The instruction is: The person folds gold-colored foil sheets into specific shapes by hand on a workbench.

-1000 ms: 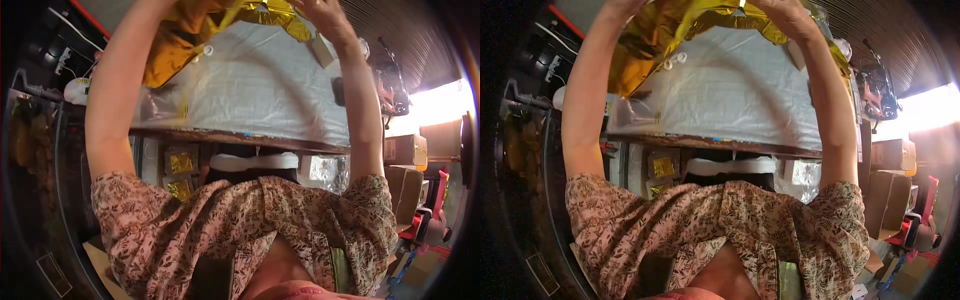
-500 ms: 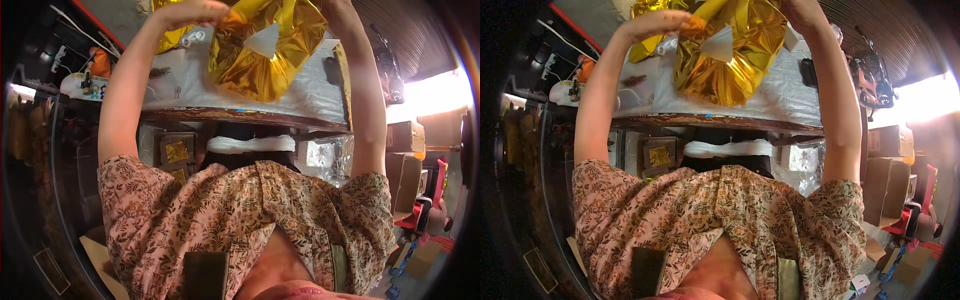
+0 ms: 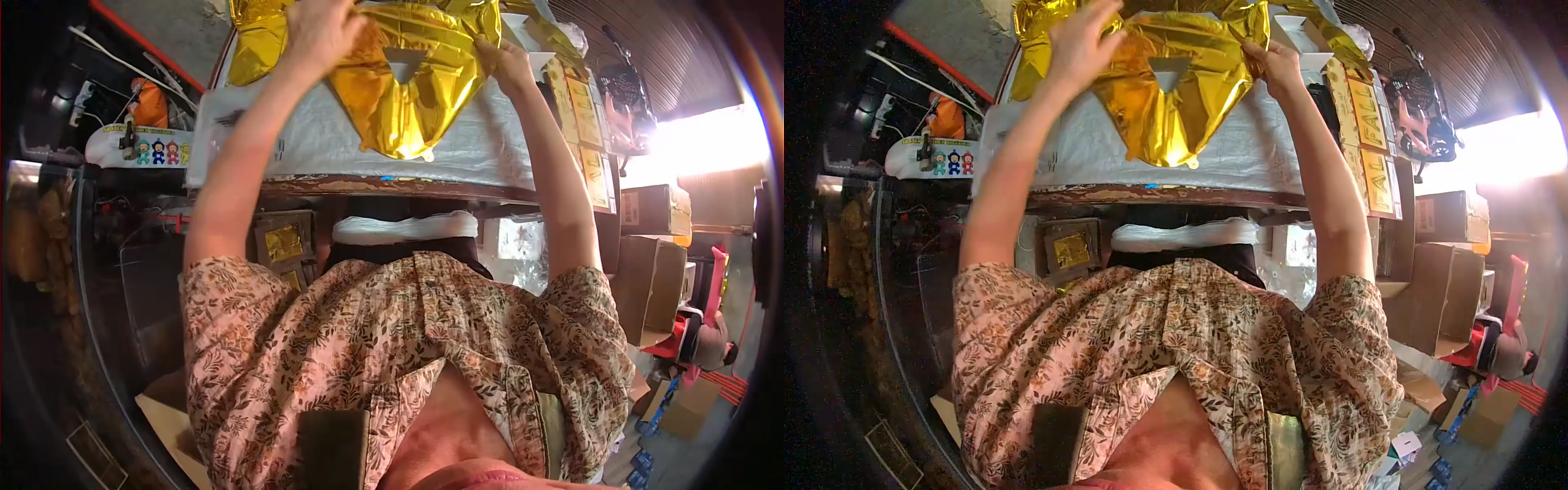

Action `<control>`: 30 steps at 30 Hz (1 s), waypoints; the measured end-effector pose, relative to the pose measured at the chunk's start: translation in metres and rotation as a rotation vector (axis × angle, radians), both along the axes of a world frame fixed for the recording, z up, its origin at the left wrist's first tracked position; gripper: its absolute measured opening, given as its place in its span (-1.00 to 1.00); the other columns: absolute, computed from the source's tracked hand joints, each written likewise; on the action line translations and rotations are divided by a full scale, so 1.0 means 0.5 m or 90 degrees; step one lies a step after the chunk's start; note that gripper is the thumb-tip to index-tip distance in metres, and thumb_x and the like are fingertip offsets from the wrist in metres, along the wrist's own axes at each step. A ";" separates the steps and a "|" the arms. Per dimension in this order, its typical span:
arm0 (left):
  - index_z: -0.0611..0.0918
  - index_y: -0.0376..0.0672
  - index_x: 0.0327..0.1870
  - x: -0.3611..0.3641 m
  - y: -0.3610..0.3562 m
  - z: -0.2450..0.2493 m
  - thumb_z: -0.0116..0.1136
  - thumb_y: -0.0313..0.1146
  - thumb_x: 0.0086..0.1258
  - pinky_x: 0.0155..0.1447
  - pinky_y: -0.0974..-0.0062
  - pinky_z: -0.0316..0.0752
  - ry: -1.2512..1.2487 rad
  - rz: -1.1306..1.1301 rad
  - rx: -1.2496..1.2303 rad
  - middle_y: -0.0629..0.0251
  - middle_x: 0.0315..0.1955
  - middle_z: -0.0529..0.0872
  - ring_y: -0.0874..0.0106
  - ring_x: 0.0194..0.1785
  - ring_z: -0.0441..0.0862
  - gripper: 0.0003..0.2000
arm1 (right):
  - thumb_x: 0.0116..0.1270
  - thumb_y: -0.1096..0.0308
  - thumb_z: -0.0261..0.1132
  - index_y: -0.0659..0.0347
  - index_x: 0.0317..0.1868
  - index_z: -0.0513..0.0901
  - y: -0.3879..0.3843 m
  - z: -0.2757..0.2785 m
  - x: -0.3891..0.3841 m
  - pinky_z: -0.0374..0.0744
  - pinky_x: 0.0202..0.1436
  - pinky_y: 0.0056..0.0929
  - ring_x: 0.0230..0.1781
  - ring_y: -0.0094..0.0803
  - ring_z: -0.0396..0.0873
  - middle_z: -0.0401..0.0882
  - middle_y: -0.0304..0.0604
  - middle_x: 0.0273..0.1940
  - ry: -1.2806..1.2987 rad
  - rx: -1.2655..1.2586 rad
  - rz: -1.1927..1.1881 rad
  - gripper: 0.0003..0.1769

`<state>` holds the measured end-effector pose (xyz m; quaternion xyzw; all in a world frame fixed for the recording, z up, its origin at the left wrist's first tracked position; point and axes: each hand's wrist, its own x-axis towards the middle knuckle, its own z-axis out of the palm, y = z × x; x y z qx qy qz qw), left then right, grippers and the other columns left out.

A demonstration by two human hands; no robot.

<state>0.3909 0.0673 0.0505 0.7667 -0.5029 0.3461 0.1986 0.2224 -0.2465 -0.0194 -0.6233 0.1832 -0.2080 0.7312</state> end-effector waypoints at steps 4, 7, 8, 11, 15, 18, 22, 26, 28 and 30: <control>0.45 -0.08 0.53 -0.130 0.010 -0.127 0.03 0.30 0.54 0.63 -0.18 0.01 0.181 0.021 0.231 0.20 0.61 0.33 0.23 0.65 0.23 -0.26 | 0.42 0.30 0.48 0.34 -0.02 0.77 -0.063 -0.077 0.016 0.64 -0.27 -0.49 -0.32 -0.46 0.73 0.80 -0.21 -0.22 0.157 -0.050 0.012 -0.73; 0.38 0.04 0.60 -0.154 0.007 -0.210 -0.03 0.37 0.52 0.66 -0.12 -0.03 0.260 0.016 0.287 0.20 0.64 0.26 0.20 0.70 0.13 -0.22 | 0.38 0.26 0.47 0.29 -0.15 0.83 -0.025 -0.042 -0.004 0.64 -0.38 -0.33 -0.45 -0.34 0.73 0.81 -0.16 -0.33 0.321 -0.529 -0.092 -0.76; 0.38 0.04 0.60 -0.154 0.010 -0.214 -0.03 0.37 0.52 0.66 -0.12 -0.03 0.265 0.022 0.291 0.20 0.64 0.26 0.20 0.70 0.13 -0.22 | 0.38 0.26 0.47 0.29 -0.15 0.83 0.002 -0.029 -0.020 0.64 -0.38 -0.33 -0.45 -0.34 0.73 0.81 -0.16 -0.33 0.322 -0.525 -0.084 -0.76; 0.43 0.08 0.58 -0.149 0.010 -0.222 0.03 0.33 0.51 0.64 -0.09 -0.01 0.331 -0.053 0.262 0.16 0.62 0.30 0.13 0.69 0.15 -0.26 | 0.47 0.03 0.33 0.07 0.51 0.47 0.091 -0.006 -0.054 0.48 0.36 0.06 0.36 -0.05 0.56 0.47 0.11 0.47 0.203 -1.107 -0.281 -0.33; 0.38 0.10 0.61 -0.129 0.007 -0.206 0.06 0.26 0.55 0.68 -0.09 -0.04 0.348 -0.074 0.291 0.22 0.64 0.25 0.15 0.71 0.08 -0.29 | 0.57 -0.11 0.17 -0.09 0.66 0.24 0.182 -0.085 -0.074 0.06 0.57 0.49 0.68 0.04 0.08 0.06 -0.07 0.69 0.179 -1.058 0.050 -0.25; 0.47 0.05 0.54 -0.099 0.020 -0.207 0.16 0.11 0.56 0.64 0.04 0.17 0.295 -0.100 0.207 0.14 0.57 0.39 0.14 0.61 0.33 -0.39 | 0.60 -0.15 0.10 -0.11 0.68 0.19 0.214 -0.090 -0.079 0.00 0.58 0.51 0.70 0.06 0.03 0.04 -0.04 0.70 0.261 -1.022 0.140 -0.25; 0.78 -0.16 0.09 0.038 0.116 -0.150 0.33 -0.25 0.48 0.15 0.34 0.66 0.403 -0.122 0.051 0.17 0.08 0.80 0.17 0.08 0.78 -0.72 | 0.60 -0.15 0.10 -0.06 0.68 0.19 0.209 -0.084 -0.072 -0.02 0.59 0.51 0.70 0.09 0.00 0.04 -0.02 0.70 0.255 -0.974 0.144 -0.24; 0.82 -0.22 -0.07 0.216 0.294 -0.115 0.41 -0.31 0.40 0.02 0.39 0.62 0.433 0.046 0.063 0.25 -0.08 0.82 0.32 -0.08 0.79 -0.79 | 0.61 -0.11 0.12 -0.05 0.67 0.20 0.207 -0.069 -0.071 -0.03 0.59 0.50 0.70 0.06 -0.01 0.05 -0.02 0.69 0.295 -1.001 0.176 -0.25; 0.84 -0.15 -0.11 0.269 0.343 -0.130 0.50 -0.24 0.29 -0.04 0.42 0.65 0.465 0.052 0.054 0.22 -0.23 0.83 0.38 -0.16 0.80 -0.75 | 0.59 -0.05 0.18 -0.04 0.65 0.24 0.219 -0.036 -0.064 0.03 0.56 0.50 0.68 0.07 0.05 0.10 -0.01 0.68 0.357 -1.027 0.188 -0.26; 0.84 -0.15 -0.11 0.292 0.352 -0.148 0.53 -0.23 0.26 -0.05 0.46 0.64 0.513 0.052 0.069 0.26 -0.25 0.83 0.44 -0.18 0.79 -0.74 | 0.57 -0.02 0.22 -0.02 0.63 0.28 0.223 -0.010 -0.032 0.07 0.57 0.42 0.66 0.07 0.10 0.13 0.00 0.66 0.295 -1.040 0.190 -0.28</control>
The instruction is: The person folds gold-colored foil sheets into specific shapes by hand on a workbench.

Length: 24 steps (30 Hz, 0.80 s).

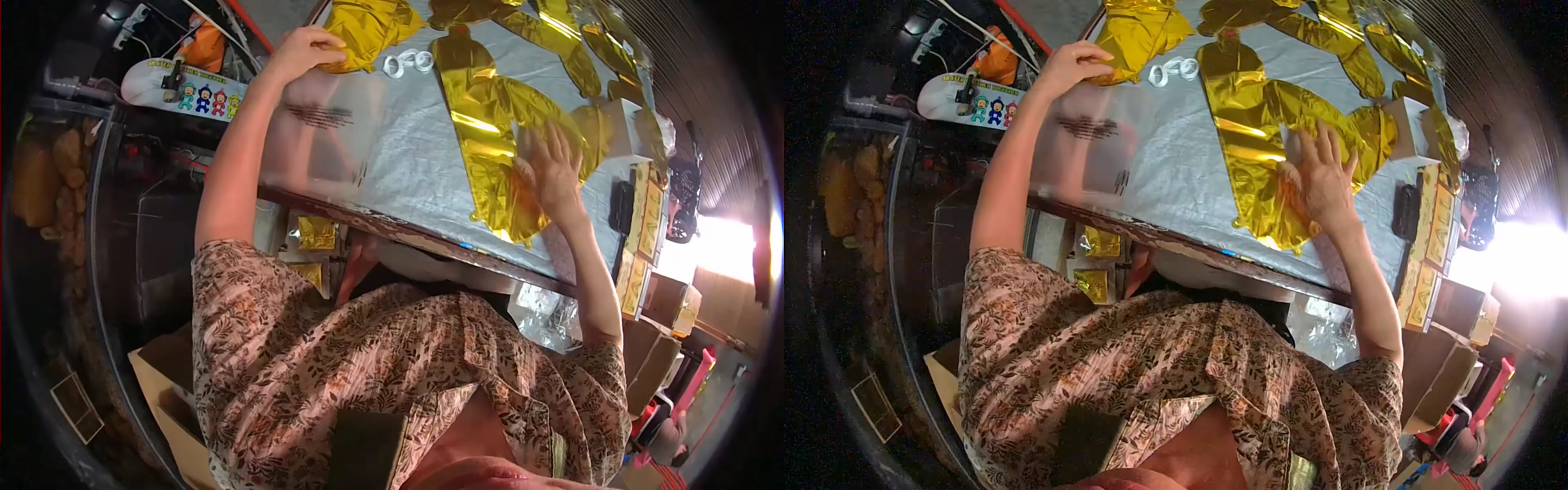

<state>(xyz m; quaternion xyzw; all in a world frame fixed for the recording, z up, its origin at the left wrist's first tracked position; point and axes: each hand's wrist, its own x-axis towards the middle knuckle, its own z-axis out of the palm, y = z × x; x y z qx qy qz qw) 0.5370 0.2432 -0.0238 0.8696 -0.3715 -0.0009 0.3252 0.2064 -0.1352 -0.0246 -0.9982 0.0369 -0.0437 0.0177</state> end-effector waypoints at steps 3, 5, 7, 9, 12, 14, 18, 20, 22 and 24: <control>0.85 -0.15 -0.12 0.030 0.008 -0.045 0.58 -0.22 0.20 -0.08 0.54 0.61 0.076 -0.008 -0.014 0.32 -0.29 0.83 0.54 -0.21 0.75 -0.71 | 0.52 0.13 0.33 0.10 0.53 0.43 0.020 0.052 0.080 0.21 0.60 0.16 0.58 0.10 0.27 0.34 0.07 0.56 -0.085 0.054 0.103 -0.35; 0.85 -0.15 -0.13 0.050 0.006 -0.072 0.60 -0.22 0.17 -0.09 0.57 0.60 0.105 -0.011 -0.042 0.35 -0.30 0.83 0.59 -0.22 0.72 -0.70 | 0.51 0.24 0.35 0.21 0.47 0.49 0.047 0.086 0.147 0.30 0.56 0.04 0.51 0.13 0.37 0.50 0.14 0.43 -0.104 0.220 0.212 -0.42; 0.86 -0.16 -0.16 0.065 0.009 -0.090 0.59 -0.19 0.19 -0.10 0.57 0.59 0.126 -0.001 -0.072 0.36 -0.31 0.85 0.60 -0.24 0.72 -0.71 | 0.50 0.35 0.34 0.18 0.45 0.50 0.067 0.075 0.221 0.53 0.36 -0.05 0.28 0.07 0.62 0.65 0.19 0.24 -0.164 0.162 0.278 -0.46; 0.86 -0.15 -0.16 0.061 0.005 -0.076 0.58 -0.17 0.22 -0.09 0.56 0.59 0.142 0.022 -0.055 0.35 -0.30 0.86 0.60 -0.23 0.72 -0.71 | 0.47 0.40 0.35 0.05 0.48 0.50 0.094 0.057 0.303 0.65 0.18 -0.18 0.09 -0.06 0.75 0.72 0.15 0.14 -0.141 0.344 0.309 -0.42; 0.84 -0.21 -0.12 0.073 0.000 -0.054 0.50 -0.19 0.34 -0.10 0.56 0.57 0.163 0.027 -0.003 0.36 -0.30 0.85 0.61 -0.23 0.70 -0.73 | 0.43 0.45 0.37 -0.09 0.49 0.52 0.171 0.074 0.412 0.70 -0.10 -0.34 -0.26 -0.27 0.77 0.79 0.01 -0.01 -0.049 0.374 0.263 -0.36; 0.81 -0.27 -0.09 0.081 -0.002 -0.042 0.44 -0.25 0.43 -0.11 0.58 0.55 0.166 0.009 0.030 0.39 -0.31 0.83 0.62 -0.22 0.67 -0.75 | 0.42 0.46 0.37 -0.11 0.49 0.52 0.207 0.042 0.499 0.68 -0.15 -0.38 -0.34 -0.33 0.74 0.80 -0.03 -0.07 -0.061 0.405 0.294 -0.35; 0.80 -0.29 -0.04 0.102 -0.008 -0.008 0.38 -0.21 0.49 -0.09 0.56 0.55 0.236 0.025 0.064 0.43 -0.26 0.84 0.65 -0.19 0.65 -0.71 | 0.36 0.45 0.39 0.06 0.42 0.57 0.247 -0.049 0.628 0.65 -0.24 -0.36 -0.43 -0.35 0.68 0.78 -0.01 -0.27 -0.119 0.460 0.436 -0.40; 0.79 -0.29 -0.01 0.108 -0.008 -0.004 0.36 -0.20 0.51 -0.07 0.55 0.56 0.245 0.034 0.081 0.43 -0.25 0.84 0.66 -0.18 0.65 -0.70 | 0.33 0.36 0.45 0.18 0.21 0.73 0.263 -0.034 0.631 0.67 -0.21 -0.32 -0.39 -0.37 0.72 0.79 0.06 -0.29 0.045 0.529 0.344 -0.57; 0.79 -0.29 0.03 0.110 -0.008 -0.002 0.33 -0.18 0.54 -0.01 0.53 0.58 0.166 0.009 0.012 0.39 -0.23 0.85 0.64 -0.15 0.66 -0.68 | 0.34 0.34 0.46 0.19 0.15 0.76 0.269 -0.058 0.647 0.66 -0.22 -0.34 -0.41 -0.41 0.69 0.79 0.04 -0.32 0.000 0.573 0.314 -0.63; 0.77 -0.26 0.10 0.096 0.001 0.017 0.31 -0.17 0.55 0.04 0.53 0.59 0.157 0.017 0.006 0.35 -0.19 0.85 0.60 -0.11 0.69 -0.67 | 0.37 0.31 0.49 0.27 -0.03 0.83 0.262 -0.081 0.670 0.64 -0.23 -0.39 -0.45 -0.54 0.60 0.79 -0.07 -0.38 0.006 0.651 0.238 -0.75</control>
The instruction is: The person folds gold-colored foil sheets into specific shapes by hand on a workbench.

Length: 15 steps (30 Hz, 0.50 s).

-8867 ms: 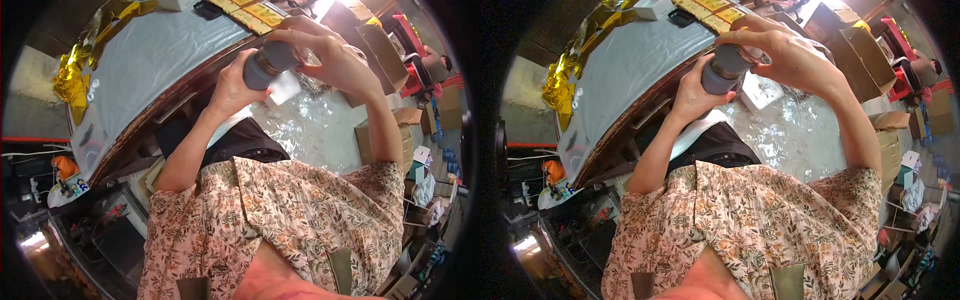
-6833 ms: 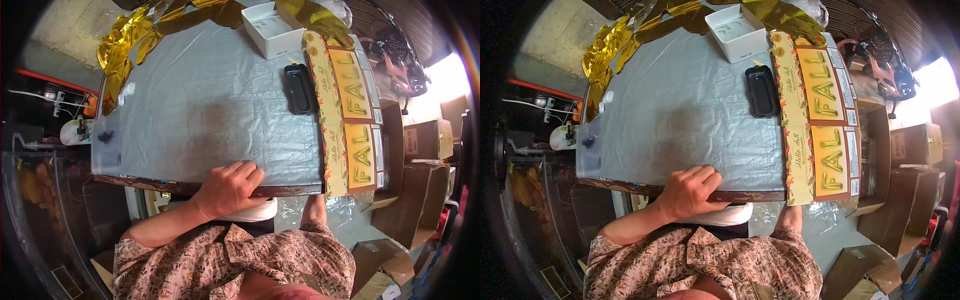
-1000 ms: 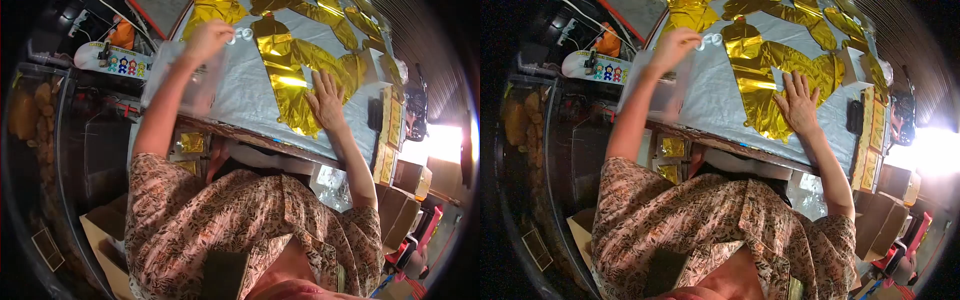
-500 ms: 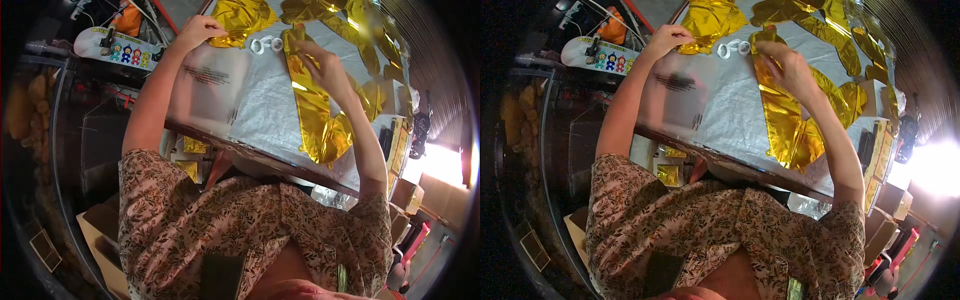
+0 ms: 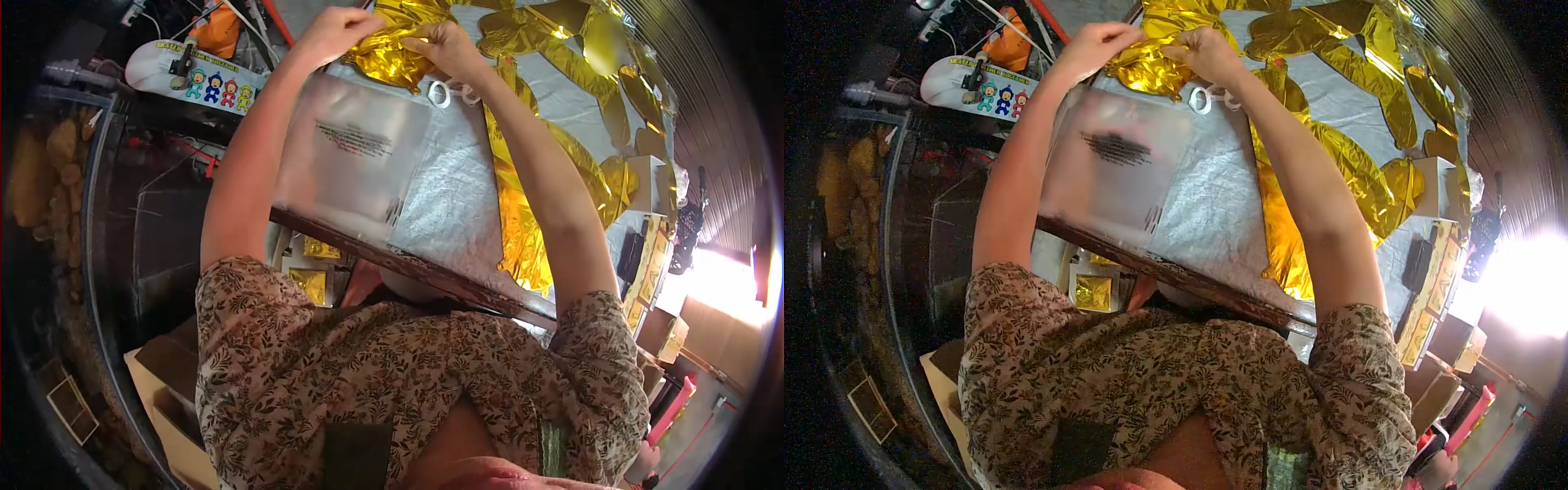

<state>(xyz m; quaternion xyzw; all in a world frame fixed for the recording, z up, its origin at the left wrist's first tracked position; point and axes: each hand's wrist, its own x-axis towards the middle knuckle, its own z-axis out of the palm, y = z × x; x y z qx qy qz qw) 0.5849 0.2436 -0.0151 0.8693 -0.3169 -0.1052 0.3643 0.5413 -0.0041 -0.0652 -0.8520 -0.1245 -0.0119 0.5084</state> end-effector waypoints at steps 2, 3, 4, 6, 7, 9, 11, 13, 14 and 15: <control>0.76 -0.22 0.15 -0.022 0.007 0.007 0.29 -0.14 0.57 0.05 0.51 0.59 -0.158 0.132 -0.217 0.32 -0.11 0.85 0.55 -0.08 0.72 -0.65 | 0.42 0.29 0.48 0.31 -0.06 0.82 -0.002 0.004 -0.005 0.58 -0.32 -0.48 -0.46 -0.63 0.56 0.75 -0.23 -0.41 -0.040 0.007 0.008 -0.75; 0.76 -0.22 0.15 -0.036 0.010 0.011 0.29 -0.14 0.57 0.05 0.51 0.59 -0.159 0.129 -0.218 0.32 -0.11 0.85 0.55 -0.08 0.72 -0.65 | 0.46 0.26 0.47 0.35 -0.08 0.82 -0.003 0.007 -0.011 0.52 -0.40 -0.57 -0.48 -0.72 0.52 0.71 -0.39 -0.43 -0.078 0.015 0.016 -0.73; 0.77 -0.18 0.10 -0.058 0.013 0.022 0.35 -0.15 0.51 0.02 0.50 0.59 -0.212 0.151 -0.210 0.33 -0.10 0.82 0.54 -0.07 0.71 -0.68 | 0.46 0.26 0.47 0.35 -0.08 0.82 -0.003 0.008 -0.014 0.52 -0.40 -0.57 -0.48 -0.72 0.52 0.71 -0.39 -0.43 -0.080 0.014 0.015 -0.73; 0.80 -0.10 -0.02 -0.093 0.021 0.034 0.47 -0.18 0.40 -0.03 0.47 0.57 -0.317 0.200 -0.193 0.35 -0.07 0.77 0.50 -0.04 0.70 -0.74 | 0.44 0.27 0.50 0.34 -0.16 0.83 0.001 0.008 -0.020 0.48 -0.46 -0.59 -0.51 -0.74 0.48 0.68 -0.41 -0.45 0.009 0.106 -0.011 -0.75; 0.80 -0.10 -0.02 -0.102 0.022 0.029 0.47 -0.18 0.40 -0.03 0.47 0.57 -0.316 0.201 -0.193 0.35 -0.07 0.77 0.50 -0.04 0.70 -0.74 | 0.44 0.27 0.50 0.34 -0.16 0.83 0.004 0.016 -0.027 0.48 -0.46 -0.59 -0.51 -0.74 0.48 0.68 -0.41 -0.45 0.009 0.106 -0.010 -0.75; 0.82 -0.08 -0.12 -0.120 0.018 0.009 0.47 -0.04 0.32 0.01 0.30 0.56 -0.451 0.171 -0.205 0.33 -0.21 0.76 0.29 -0.13 0.71 -0.69 | 0.35 0.27 0.54 0.28 -0.08 0.86 0.006 0.037 -0.036 0.57 -0.33 -0.54 -0.45 -0.71 0.50 0.75 -0.39 -0.40 0.084 0.107 -0.080 -0.74; 0.79 0.00 -0.20 -0.130 0.009 0.005 0.49 -0.04 0.27 0.02 0.26 0.49 -0.541 0.090 -0.207 0.41 -0.24 0.66 0.31 -0.09 0.64 -0.73 | 0.35 0.28 0.54 0.28 -0.09 0.85 -0.006 0.022 -0.017 0.59 -0.31 -0.55 -0.44 -0.71 0.52 0.75 -0.39 -0.39 0.070 0.073 -0.077 -0.75; 0.82 -0.01 -0.17 -0.160 0.006 -0.001 0.48 -0.10 0.30 0.00 0.31 0.41 -0.627 -0.003 -0.005 0.43 -0.26 0.64 0.36 -0.09 0.60 -0.77 | 0.35 0.29 0.54 0.29 -0.09 0.84 -0.005 0.008 -0.010 0.60 -0.29 -0.56 -0.44 -0.70 0.53 0.75 -0.39 -0.39 0.055 0.039 -0.073 -0.75; 0.83 0.04 -0.19 -0.160 0.009 -0.016 0.43 -0.10 0.34 0.02 0.29 0.36 -0.621 -0.007 0.020 0.46 -0.28 0.65 0.41 -0.09 0.58 -0.82 | 0.36 0.30 0.54 0.31 -0.10 0.83 0.001 0.003 -0.010 0.63 -0.29 -0.54 -0.43 -0.68 0.56 0.76 -0.37 -0.38 0.039 0.129 -0.079 -0.76; 0.83 0.04 -0.19 -0.162 0.014 -0.029 0.43 -0.10 0.34 0.02 0.29 0.36 -0.623 -0.008 0.020 0.46 -0.28 0.65 0.41 -0.09 0.58 -0.82 | 0.36 0.31 0.54 0.33 -0.11 0.82 0.004 -0.001 -0.010 0.65 -0.28 -0.53 -0.43 -0.65 0.59 0.76 -0.35 -0.38 0.021 0.218 -0.087 -0.76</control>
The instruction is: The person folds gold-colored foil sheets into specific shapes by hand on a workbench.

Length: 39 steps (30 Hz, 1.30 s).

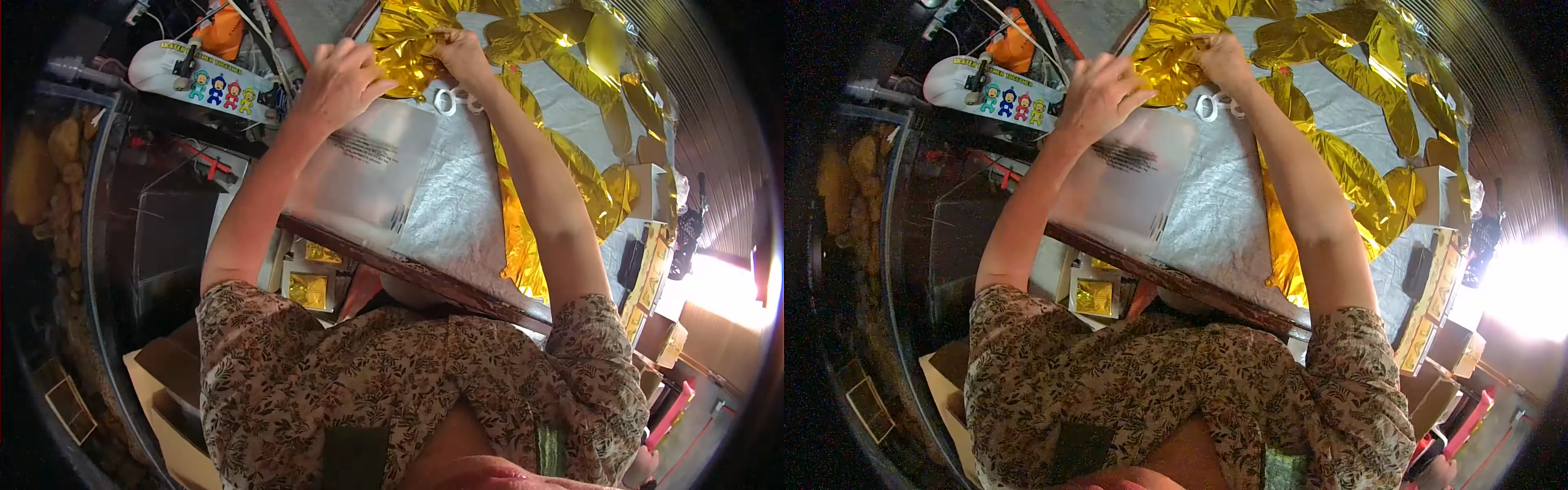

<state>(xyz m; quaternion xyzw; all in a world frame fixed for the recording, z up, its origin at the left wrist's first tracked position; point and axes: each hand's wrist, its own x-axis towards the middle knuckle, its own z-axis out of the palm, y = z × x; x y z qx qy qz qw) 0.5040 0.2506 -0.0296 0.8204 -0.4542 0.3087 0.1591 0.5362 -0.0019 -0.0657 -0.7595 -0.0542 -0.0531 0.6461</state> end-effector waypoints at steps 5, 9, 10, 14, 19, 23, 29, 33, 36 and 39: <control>0.80 0.00 -0.12 0.004 0.014 -0.006 0.48 -0.08 0.29 0.02 0.22 0.39 0.142 0.125 -0.002 0.44 -0.25 0.71 0.33 -0.07 0.62 -0.73 | 0.34 0.34 0.56 0.37 -0.04 0.79 -0.007 0.007 0.002 0.71 -0.28 -0.46 -0.36 -0.52 0.71 0.81 -0.20 -0.20 0.110 0.286 -0.018 -0.71; 0.71 -0.02 0.00 0.045 -0.012 0.020 0.55 -0.10 0.23 0.03 0.18 0.40 0.122 0.161 -0.158 0.40 -0.25 0.74 0.28 -0.02 0.64 -0.61 | 0.33 0.32 0.58 0.28 -0.04 0.78 0.004 0.012 -0.005 0.68 -0.41 -0.52 -0.46 -0.49 0.71 0.81 -0.19 -0.25 0.130 0.221 -0.028 -0.71; 0.67 -0.05 0.04 0.064 -0.021 0.018 0.58 -0.11 0.21 0.04 0.18 0.44 0.125 0.185 -0.161 0.38 -0.23 0.76 0.28 -0.01 0.67 -0.56 | 0.32 0.32 0.59 0.28 -0.06 0.78 0.008 0.018 -0.008 0.68 -0.43 -0.52 -0.46 -0.50 0.71 0.81 -0.19 -0.25 0.122 0.233 -0.015 -0.72; 0.66 -0.12 -0.09 0.130 -0.053 0.011 0.61 -0.19 0.18 -0.08 0.33 0.59 0.213 0.089 -0.312 0.32 -0.30 0.78 0.31 -0.20 0.75 -0.61 | 0.31 0.32 0.59 0.26 -0.09 0.79 0.018 0.028 -0.008 0.58 -0.52 -0.54 -0.55 -0.56 0.63 0.78 -0.23 -0.33 0.103 0.252 -0.039 -0.74; 0.74 -0.16 -0.17 0.139 -0.058 -0.012 0.56 -0.30 0.24 -0.26 0.44 0.65 0.289 0.073 -0.320 0.28 -0.41 0.84 0.46 -0.36 0.80 -0.75 | 0.38 0.24 0.55 0.28 -0.07 0.79 -0.018 0.002 0.008 0.64 -0.40 -0.54 -0.47 -0.52 0.68 0.80 -0.23 -0.27 0.134 0.253 0.005 -0.72; 0.75 -0.16 -0.12 0.114 -0.038 -0.023 0.54 -0.35 0.27 -0.19 0.47 0.65 0.332 0.097 -0.328 0.30 -0.35 0.83 0.47 -0.29 0.81 -0.77 | 0.55 0.13 0.36 0.29 -0.02 0.74 -0.039 -0.049 0.046 0.74 -0.20 -0.38 -0.24 -0.42 0.75 0.80 -0.09 -0.10 0.188 0.353 -0.010 -0.66; 0.73 -0.10 -0.23 0.087 -0.020 -0.008 0.53 -0.28 0.24 -0.24 0.37 0.62 0.199 0.081 -0.267 0.32 -0.38 0.82 0.28 -0.34 0.79 -0.80 | 0.59 0.03 0.28 0.35 0.21 0.66 -0.035 -0.037 0.046 0.73 -0.07 -0.35 -0.16 -0.35 0.75 0.78 -0.07 0.01 0.187 0.455 -0.019 -0.49; 0.66 -0.14 -0.26 0.095 -0.036 0.012 0.53 -0.31 0.20 -0.23 0.35 0.62 0.262 0.094 -0.281 0.36 -0.34 0.81 0.28 -0.32 0.78 -0.76 | 0.50 0.00 0.39 0.35 0.24 0.66 -0.030 0.049 -0.037 0.63 -0.09 -0.44 -0.16 -0.51 0.68 0.77 -0.11 -0.03 0.076 -0.029 0.100 -0.43; 0.64 -0.15 -0.27 0.111 -0.057 0.023 0.57 -0.30 0.17 -0.18 0.33 0.59 0.274 0.092 -0.299 0.37 -0.33 0.77 0.26 -0.25 0.75 -0.72 | 0.42 0.11 0.49 0.36 0.00 0.77 0.000 0.051 -0.034 0.57 -0.23 -0.52 -0.31 -0.62 0.60 0.76 -0.24 -0.25 0.070 -0.111 -0.005 -0.58; 0.63 -0.12 -0.28 0.103 -0.087 0.062 0.59 -0.28 0.15 -0.15 0.31 0.53 -0.059 0.099 -0.284 0.37 -0.35 0.70 0.23 -0.24 0.68 -0.70 | 0.44 0.22 0.48 0.34 -0.20 0.83 0.019 0.037 0.005 0.53 -0.37 -0.57 -0.46 -0.64 0.56 0.73 -0.32 -0.41 0.041 0.101 -0.121 -0.71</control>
